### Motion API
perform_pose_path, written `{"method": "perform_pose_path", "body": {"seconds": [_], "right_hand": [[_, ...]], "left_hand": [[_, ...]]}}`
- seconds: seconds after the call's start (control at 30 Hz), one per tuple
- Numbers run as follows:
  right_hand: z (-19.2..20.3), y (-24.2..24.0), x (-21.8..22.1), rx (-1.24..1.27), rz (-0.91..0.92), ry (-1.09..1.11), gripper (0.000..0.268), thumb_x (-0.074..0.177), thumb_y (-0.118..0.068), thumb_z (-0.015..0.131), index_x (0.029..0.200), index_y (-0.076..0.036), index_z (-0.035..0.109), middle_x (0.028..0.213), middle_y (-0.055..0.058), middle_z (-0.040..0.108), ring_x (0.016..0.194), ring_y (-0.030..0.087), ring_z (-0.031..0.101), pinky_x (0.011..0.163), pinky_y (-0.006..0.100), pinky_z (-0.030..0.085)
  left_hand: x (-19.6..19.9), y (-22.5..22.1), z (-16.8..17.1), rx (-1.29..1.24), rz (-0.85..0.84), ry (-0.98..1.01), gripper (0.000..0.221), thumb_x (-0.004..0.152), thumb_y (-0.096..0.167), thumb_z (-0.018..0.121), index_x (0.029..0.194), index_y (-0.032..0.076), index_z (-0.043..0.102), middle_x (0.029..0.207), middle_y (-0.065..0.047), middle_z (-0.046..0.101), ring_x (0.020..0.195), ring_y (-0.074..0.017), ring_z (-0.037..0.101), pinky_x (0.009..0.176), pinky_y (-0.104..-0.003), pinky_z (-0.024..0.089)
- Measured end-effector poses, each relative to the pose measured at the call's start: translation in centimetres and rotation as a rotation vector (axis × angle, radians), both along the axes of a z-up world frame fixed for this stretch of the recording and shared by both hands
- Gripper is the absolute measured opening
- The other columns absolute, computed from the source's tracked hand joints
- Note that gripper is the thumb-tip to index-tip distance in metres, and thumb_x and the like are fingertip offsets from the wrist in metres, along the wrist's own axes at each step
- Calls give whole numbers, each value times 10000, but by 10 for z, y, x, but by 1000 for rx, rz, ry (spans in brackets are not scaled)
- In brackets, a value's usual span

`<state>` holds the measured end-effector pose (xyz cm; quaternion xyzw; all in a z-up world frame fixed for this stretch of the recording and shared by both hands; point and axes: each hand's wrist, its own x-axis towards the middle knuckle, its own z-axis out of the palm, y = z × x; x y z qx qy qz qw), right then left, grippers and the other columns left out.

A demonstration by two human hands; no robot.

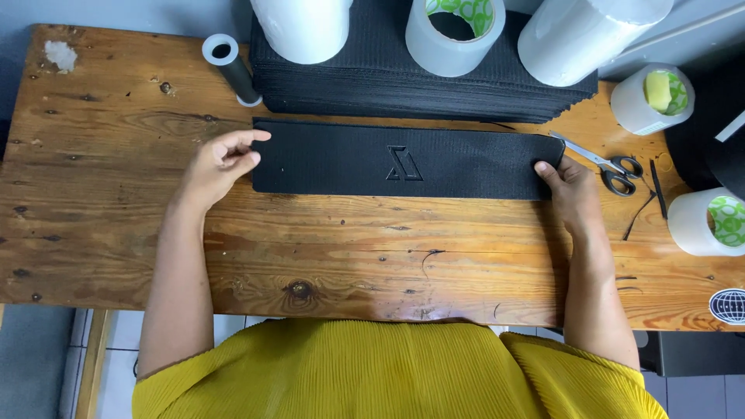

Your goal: The person inspects a black rectangular piece of material, folds it, and then uses scissors to cut along the edge on a wooden workbench.

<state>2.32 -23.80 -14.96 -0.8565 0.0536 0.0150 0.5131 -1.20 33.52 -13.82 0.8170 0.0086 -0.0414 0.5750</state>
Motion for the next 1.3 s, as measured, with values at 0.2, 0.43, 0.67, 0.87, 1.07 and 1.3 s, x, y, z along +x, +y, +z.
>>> {"method": "perform_pose_path", "body": {"seconds": [0.2, 0.43, 0.67, 0.87, 1.07, 1.3], "right_hand": [[-4, -11, 3, -1, -3, -3, 188, 1120, -202, 686, 1168, -20, 696, 880, 47, 698, 843, 103, 637, 801, 262, 541], [5, -3, 0, 5, -11, 5, 193, 1118, -206, 689, 1167, -19, 694, 877, 33, 688, 839, 95, 624, 807, 263, 547], [2, -2, 0, 4, -3, 10, 173, 1103, -206, 699, 1129, -35, 699, 843, 12, 683, 809, 72, 621, 765, 237, 543], [2, -6, 0, -1, 1, 8, 172, 1111, -203, 691, 1131, -32, 699, 851, 23, 696, 814, 75, 633, 765, 240, 544], [1, -9, 0, -13, 5, 7, 170, 1102, -209, 712, 1123, -40, 705, 849, 30, 696, 824, 86, 637, 768, 250, 544], [3, -9, -1, 8, -7, -5, 167, 1099, -199, 715, 1150, -41, 697, 878, 33, 706, 852, 86, 652, 804, 256, 557]], "left_hand": [[12, 12, -26, -56, -27, -81, 471, 859, -74, 755, 1304, 32, 642, 1020, -178, 697, 964, -200, 670, 896, -355, 572], [18, 16, -42, -140, 27, -118, 496, 862, -57, 791, 1289, 50, 564, 947, -134, 692, 877, -143, 659, 857, -296, 568], [16, 13, -32, -133, 53, -98, 521, 871, -34, 790, 1349, 36, 596, 954, -144, 702, 817, -145, 666, 806, -265, 568], [7, 13, -28, -147, 90, 3, 351, 870, -10, 783, 1210, -12, 696, 927, -126, 716, 759, -114, 661, 744, -247, 575], [6, 14, -24, -162, 98, 22, 235, 888, 14, 802, 1098, -56, 723, 888, -165, 711, 752, -154, 689, 735, -276, 601], [7, 15, -22, -76, 52, 6, 233, 844, 14, 808, 1073, 18, 764, 853, -94, 724, 763, -90, 643, 749, -235, 549]]}}
